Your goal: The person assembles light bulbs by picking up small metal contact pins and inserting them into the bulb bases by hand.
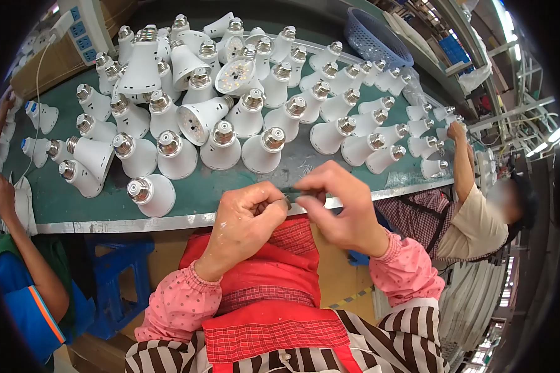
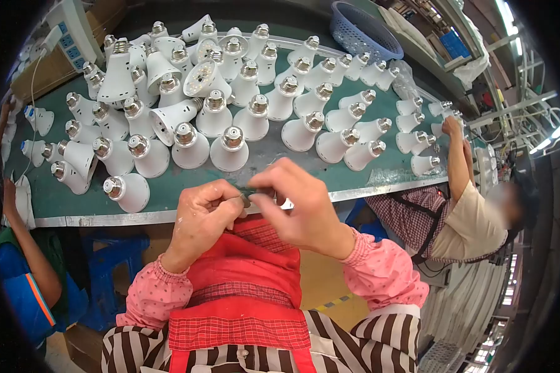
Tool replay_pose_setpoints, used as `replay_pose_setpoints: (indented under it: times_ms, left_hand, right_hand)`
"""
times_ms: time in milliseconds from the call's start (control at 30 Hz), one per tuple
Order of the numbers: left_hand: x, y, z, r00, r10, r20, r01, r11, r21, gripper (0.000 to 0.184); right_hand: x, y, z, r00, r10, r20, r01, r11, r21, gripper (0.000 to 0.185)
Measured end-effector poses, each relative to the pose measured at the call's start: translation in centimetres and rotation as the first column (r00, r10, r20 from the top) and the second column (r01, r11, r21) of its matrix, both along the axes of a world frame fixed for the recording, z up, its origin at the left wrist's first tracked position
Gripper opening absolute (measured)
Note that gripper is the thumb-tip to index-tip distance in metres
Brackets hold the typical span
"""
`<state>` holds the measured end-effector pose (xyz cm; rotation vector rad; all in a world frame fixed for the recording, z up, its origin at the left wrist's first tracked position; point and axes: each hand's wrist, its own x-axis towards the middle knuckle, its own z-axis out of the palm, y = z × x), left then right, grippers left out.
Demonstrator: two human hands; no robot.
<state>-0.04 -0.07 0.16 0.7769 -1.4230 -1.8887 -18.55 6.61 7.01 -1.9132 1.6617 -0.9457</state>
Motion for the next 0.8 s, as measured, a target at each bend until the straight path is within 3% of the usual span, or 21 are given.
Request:
replay_pose_setpoints:
  times_ms: [133,233,333,533,633,733,800]
  left_hand:
    - [0.6,-0.7,0.3,0.988,-0.102,-0.112,0.121,0.976,0.179,0.012]
    - [0.7,-0.9,0.1,0.975,-0.159,-0.153,0.191,0.956,0.222,0.012]
    - [0.9,-1.1,0.0,0.97,-0.18,-0.165,0.214,0.952,0.219,0.013]
    - [0.8,-1.0,-0.1,0.973,-0.188,-0.133,0.213,0.954,0.209,0.012]
    - [0.6,-1.1,-0.1,0.982,-0.17,-0.088,0.182,0.97,0.163,0.011]
    - [0.5,-0.8,-0.3,0.99,-0.137,-0.018,0.138,0.988,0.075,0.011]
    - [0.6,-0.8,-0.3,0.991,-0.13,-0.005,0.13,0.99,0.06,0.011]
  right_hand:
    - [-0.5,0.2,-1.3,0.877,-0.136,0.461,0.034,0.974,0.222,0.014]
    - [0.0,0.1,-2.0,0.797,-0.16,0.582,-0.009,0.961,0.276,0.011]
    - [0.3,0.0,-2.6,0.822,-0.103,0.559,-0.025,0.976,0.218,0.009]
    - [0.4,-0.6,-1.7,0.993,0.085,0.08,-0.083,0.996,-0.026,0.015]
    - [0.4,-1.0,-2.3,0.974,0.127,-0.189,-0.172,0.954,-0.246,0.02]
    - [0.5,-1.5,-1.6,0.893,0.164,-0.419,-0.31,0.9,-0.308,0.024]
    - [0.8,-1.4,-0.9,0.884,0.175,-0.434,-0.321,0.902,-0.289,0.023]
